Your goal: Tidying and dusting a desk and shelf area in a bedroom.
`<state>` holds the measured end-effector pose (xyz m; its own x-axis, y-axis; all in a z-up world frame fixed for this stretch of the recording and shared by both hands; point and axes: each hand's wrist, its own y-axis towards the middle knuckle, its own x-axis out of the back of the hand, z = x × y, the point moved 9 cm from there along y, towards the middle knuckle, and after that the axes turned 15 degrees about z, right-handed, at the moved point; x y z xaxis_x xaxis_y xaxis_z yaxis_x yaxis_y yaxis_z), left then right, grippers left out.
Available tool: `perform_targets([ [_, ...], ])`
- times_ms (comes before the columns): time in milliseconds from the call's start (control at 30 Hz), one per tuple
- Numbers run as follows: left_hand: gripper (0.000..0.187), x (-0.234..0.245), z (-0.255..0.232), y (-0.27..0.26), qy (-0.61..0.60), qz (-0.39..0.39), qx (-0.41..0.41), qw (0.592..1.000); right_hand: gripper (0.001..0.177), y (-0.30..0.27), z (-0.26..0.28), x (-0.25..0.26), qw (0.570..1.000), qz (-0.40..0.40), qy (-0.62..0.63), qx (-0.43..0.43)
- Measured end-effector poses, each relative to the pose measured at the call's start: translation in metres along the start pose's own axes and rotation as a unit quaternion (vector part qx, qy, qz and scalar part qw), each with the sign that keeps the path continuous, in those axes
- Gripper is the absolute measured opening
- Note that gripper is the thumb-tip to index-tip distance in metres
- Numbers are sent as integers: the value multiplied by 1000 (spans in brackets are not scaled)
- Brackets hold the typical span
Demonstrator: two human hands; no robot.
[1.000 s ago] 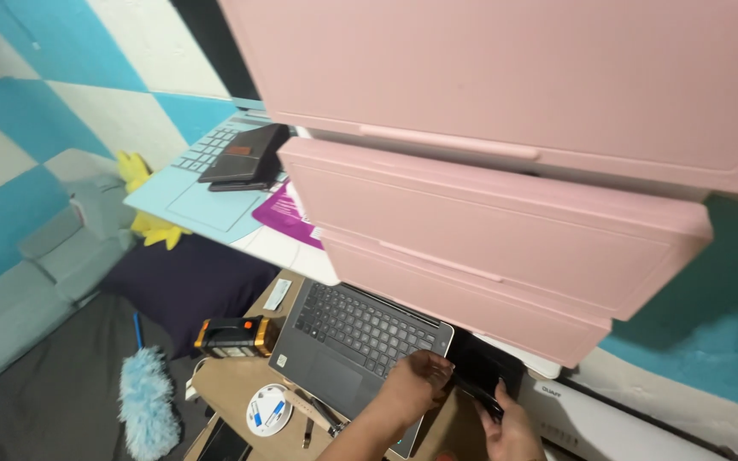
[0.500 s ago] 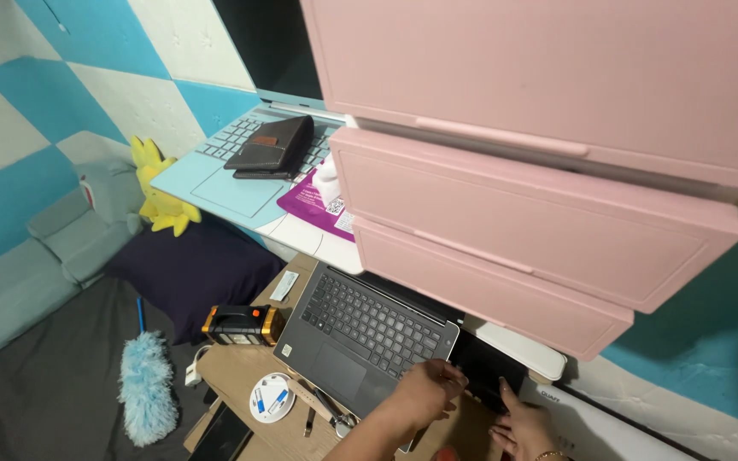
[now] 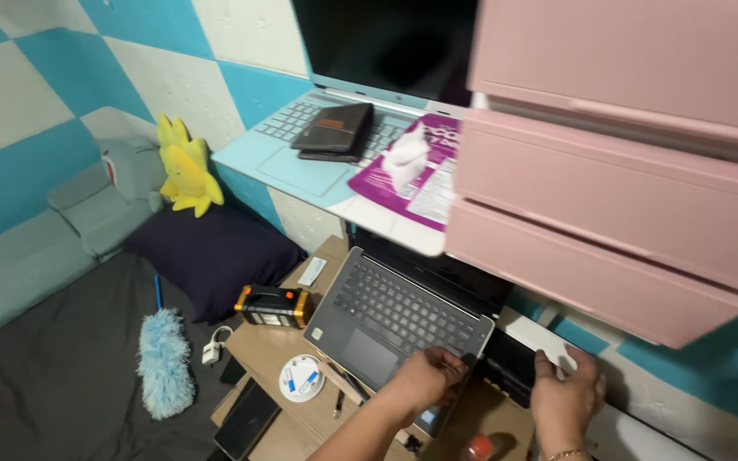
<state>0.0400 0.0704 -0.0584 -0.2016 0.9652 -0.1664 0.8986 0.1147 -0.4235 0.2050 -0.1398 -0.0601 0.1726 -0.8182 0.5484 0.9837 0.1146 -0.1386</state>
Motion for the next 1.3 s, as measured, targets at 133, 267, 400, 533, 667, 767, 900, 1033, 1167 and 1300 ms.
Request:
perform_targets([
  [133, 17, 34, -9, -18, 32, -17, 6, 999, 49, -59, 82, -6, 992, -21, -16, 126],
  [267, 17, 88, -11, -28, 19, -5, -73, 997, 44, -127, 149, -34, 963, 1, 16, 269],
  [400, 18, 145, -28, -70, 1, -3, -57, 998, 46, -191, 180, -109, 895, 64, -118, 425],
  [533, 18, 209, -7, -80, -4, -21, -31, 999, 75, -239, 138, -226, 852, 157, -230, 444],
  [667, 16, 248, 21, -91, -14, -1, -14, 1000, 82, -257, 76, -302, 837, 250, -342, 345],
  [767, 15, 266, 33, -105, 2, 9, 0, 1000, 66, -233, 1, -326, 861, 143, -362, 329],
  [900, 16, 278, 41, -111, 9, 19, 14, 1000, 54, -204, -12, -288, 880, 82, -421, 205],
  [1033, 16, 275, 41, -118, -11, 37, -13, 999, 55, -184, -19, -253, 872, 109, -475, 44],
  [1167, 17, 276, 44, -131, 0, 41, 46, 998, 49, -166, -32, -268, 861, 159, -482, 34],
  [1300, 17, 281, 44, -133, -1, 38, 67, 997, 48, -169, -39, -276, 844, 154, -513, -20],
])
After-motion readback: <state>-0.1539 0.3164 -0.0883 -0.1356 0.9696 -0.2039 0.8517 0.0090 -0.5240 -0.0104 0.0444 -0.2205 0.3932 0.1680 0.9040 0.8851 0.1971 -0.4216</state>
